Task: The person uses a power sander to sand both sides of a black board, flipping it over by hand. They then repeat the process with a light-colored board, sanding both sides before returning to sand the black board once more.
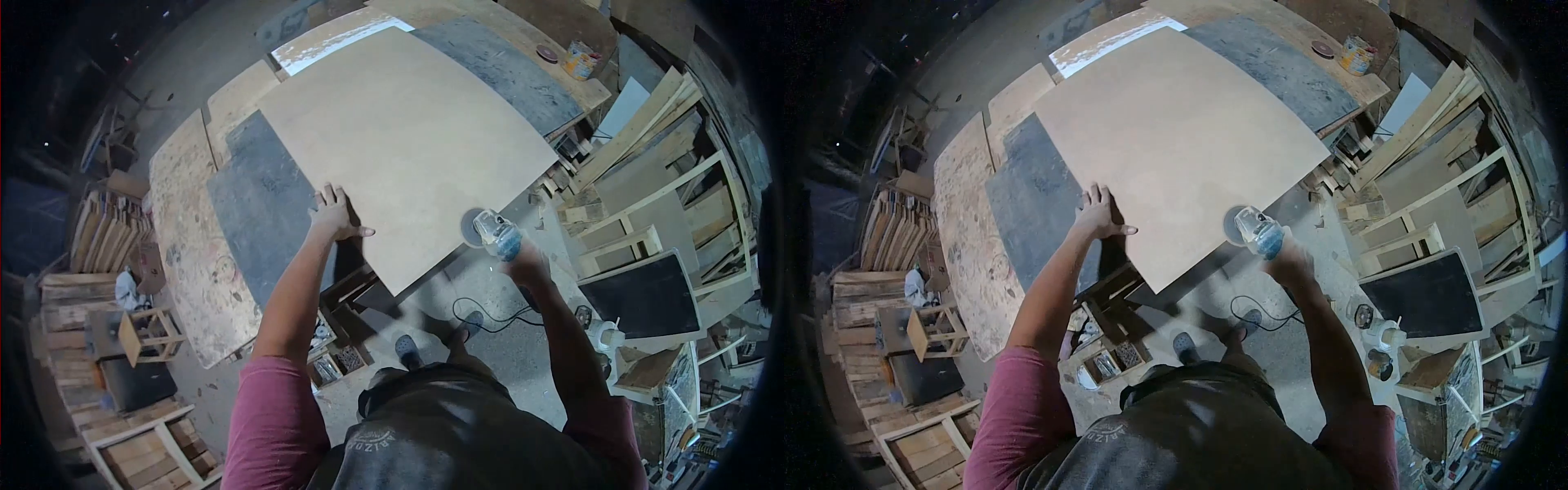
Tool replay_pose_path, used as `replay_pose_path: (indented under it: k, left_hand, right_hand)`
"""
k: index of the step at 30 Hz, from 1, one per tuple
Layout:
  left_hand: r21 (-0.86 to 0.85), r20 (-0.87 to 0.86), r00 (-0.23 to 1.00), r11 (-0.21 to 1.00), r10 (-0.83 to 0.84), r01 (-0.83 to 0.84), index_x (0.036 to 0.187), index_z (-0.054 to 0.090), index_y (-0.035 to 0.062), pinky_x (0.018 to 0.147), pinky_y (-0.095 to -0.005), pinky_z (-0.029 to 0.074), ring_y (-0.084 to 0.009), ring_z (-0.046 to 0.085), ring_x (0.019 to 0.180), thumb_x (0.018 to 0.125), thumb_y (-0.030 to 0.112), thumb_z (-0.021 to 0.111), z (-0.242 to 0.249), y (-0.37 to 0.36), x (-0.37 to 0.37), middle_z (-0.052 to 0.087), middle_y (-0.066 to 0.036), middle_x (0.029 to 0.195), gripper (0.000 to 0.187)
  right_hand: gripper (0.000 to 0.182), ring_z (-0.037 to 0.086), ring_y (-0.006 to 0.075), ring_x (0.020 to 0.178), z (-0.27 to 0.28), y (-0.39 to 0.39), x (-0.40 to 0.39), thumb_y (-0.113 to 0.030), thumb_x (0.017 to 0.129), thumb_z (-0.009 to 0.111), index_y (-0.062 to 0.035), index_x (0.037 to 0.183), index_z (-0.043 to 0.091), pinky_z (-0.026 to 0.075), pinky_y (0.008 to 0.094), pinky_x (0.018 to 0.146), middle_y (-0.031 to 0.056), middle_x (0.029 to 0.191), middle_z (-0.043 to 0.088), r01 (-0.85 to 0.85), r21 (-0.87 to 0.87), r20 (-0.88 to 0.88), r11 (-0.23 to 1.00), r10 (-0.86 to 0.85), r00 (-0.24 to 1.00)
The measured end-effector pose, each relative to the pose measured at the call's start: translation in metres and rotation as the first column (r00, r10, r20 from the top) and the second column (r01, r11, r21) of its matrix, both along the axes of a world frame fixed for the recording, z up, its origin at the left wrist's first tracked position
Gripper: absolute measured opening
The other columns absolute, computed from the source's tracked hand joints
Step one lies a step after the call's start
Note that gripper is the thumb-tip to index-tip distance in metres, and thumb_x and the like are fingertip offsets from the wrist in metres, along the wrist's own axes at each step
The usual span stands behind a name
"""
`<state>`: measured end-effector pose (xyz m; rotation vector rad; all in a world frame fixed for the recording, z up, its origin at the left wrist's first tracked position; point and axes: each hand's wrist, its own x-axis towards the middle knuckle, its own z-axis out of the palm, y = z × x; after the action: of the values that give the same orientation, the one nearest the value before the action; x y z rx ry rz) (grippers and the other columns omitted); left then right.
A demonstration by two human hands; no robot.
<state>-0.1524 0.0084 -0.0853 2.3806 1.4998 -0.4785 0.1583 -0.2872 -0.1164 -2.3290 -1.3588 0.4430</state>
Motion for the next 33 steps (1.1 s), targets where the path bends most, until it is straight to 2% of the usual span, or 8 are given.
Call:
replay_pose_path:
  k: [4,10,15,17,22,25,28,33]
  left_hand:
    - [-0.038,-0.005,1.0,0.999,0.026,-0.026,0.152,0.008,-0.0013,0.112,-0.0649,0.02,-0.0475,0.006,0.145,0.053,0.068,0.083,0.01,-0.003,0.002,0.001,-0.026,0.158,0.142]
    - [-0.022,-0.002,1.0,1.0,-0.001,0.001,0.152,0.009,-0.0018,0.11,-0.0671,0.021,-0.0491,0.005,0.145,0.054,0.068,0.082,0.005,-0.002,-0.003,0.0,-0.027,0.158,0.14]
    - [-0.034,-0.025,1.0,0.999,0.01,-0.011,0.152,0.005,-0.0017,0.11,-0.0673,0.022,-0.0509,0.004,0.144,0.051,0.073,0.08,-0.004,0.004,-0.002,-0.002,-0.027,0.158,0.146]
    - [-0.015,-0.039,0.999,1.0,0.003,-0.003,0.152,0.004,-0.0007,0.11,-0.0668,0.022,-0.0498,0.005,0.144,0.052,0.075,0.078,-0.005,0.005,-0.002,-0.002,-0.026,0.159,0.145]
    - [-0.028,-0.067,0.998,0.999,0.021,-0.023,0.153,0.003,0.0017,0.11,-0.0667,0.022,-0.048,0.005,0.145,0.053,0.075,0.078,0.0,0.003,-0.001,-0.003,-0.024,0.159,0.144]
    - [-0.045,-0.072,0.997,0.998,0.032,-0.036,0.153,0.003,0.003,0.11,-0.0667,0.021,-0.0473,0.004,0.145,0.054,0.075,0.078,0.002,0.001,-0.001,-0.004,-0.023,0.159,0.144]
    - [-0.043,-0.059,0.998,0.998,0.038,-0.041,0.154,0.002,0.0039,0.111,-0.0667,0.021,-0.0468,0.003,0.146,0.053,0.075,0.078,-0.001,0.002,-0.002,-0.005,-0.023,0.16,0.145]
    - [-0.043,-0.06,0.997,0.998,0.04,-0.043,0.154,0.002,0.004,0.111,-0.0668,0.021,-0.0468,0.004,0.146,0.052,0.075,0.078,-0.004,0.004,-0.001,-0.005,-0.022,0.16,0.146]
  right_hand:
    - [0.042,0.065,0.0444,0.081,0.012,-0.009,-0.054,-0.028,0.071,0.074,-0.0087,0.103,0.054,0.053,0.053,0.07,0.0204,0.085,0.067,0.016,-0.031,0.006,0.999,-0.016,1.0]
    - [0.049,0.064,0.0455,0.084,0.037,-0.014,-0.126,-0.027,0.07,0.072,-0.0016,0.109,0.055,0.052,0.0543,0.072,0.022,0.085,0.067,-0.162,-0.064,-0.038,0.985,0.159,0.986]
    - [0.048,0.064,0.0445,0.084,0.037,-0.02,-0.123,-0.022,0.066,0.074,-0.0055,0.107,0.054,0.052,0.054,0.071,0.0218,0.083,0.066,-0.212,-0.079,-0.074,0.974,0.206,0.976]
    - [0.048,0.065,0.0429,0.083,0.039,-0.017,-0.11,-0.019,0.062,0.077,-0.0076,0.103,0.056,0.053,0.0517,0.07,0.0208,0.084,0.067,-0.06,-0.062,-0.036,0.996,0.057,0.998]
    - [0.046,0.065,0.0429,0.081,0.038,-0.011,-0.098,-0.02,0.059,0.08,-0.0098,0.098,0.058,0.054,0.0476,0.067,0.0175,0.085,0.068,-0.052,0.018,-0.046,0.998,0.053,0.998]
    - [0.046,0.066,0.0419,0.081,0.043,-0.012,-0.125,-0.019,0.064,0.077,-0.0108,0.103,0.056,0.054,0.0502,0.068,0.0177,0.085,0.068,-0.169,-0.137,-0.051,0.976,0.164,0.985]
    - [0.04,0.066,0.0429,0.083,0.048,-0.01,-0.15,-0.017,0.069,0.072,-0.0118,0.105,0.054,0.053,0.0533,0.068,0.0187,0.087,0.068,-0.321,-0.025,-0.122,0.947,0.315,0.941]
    - [0.04,0.066,0.0431,0.085,0.028,-0.012,-0.138,-0.017,0.069,0.072,-0.0106,0.105,0.054,0.052,0.0532,0.067,0.0189,0.088,0.068,-0.336,-0.089,-0.065,0.938,0.331,0.941]
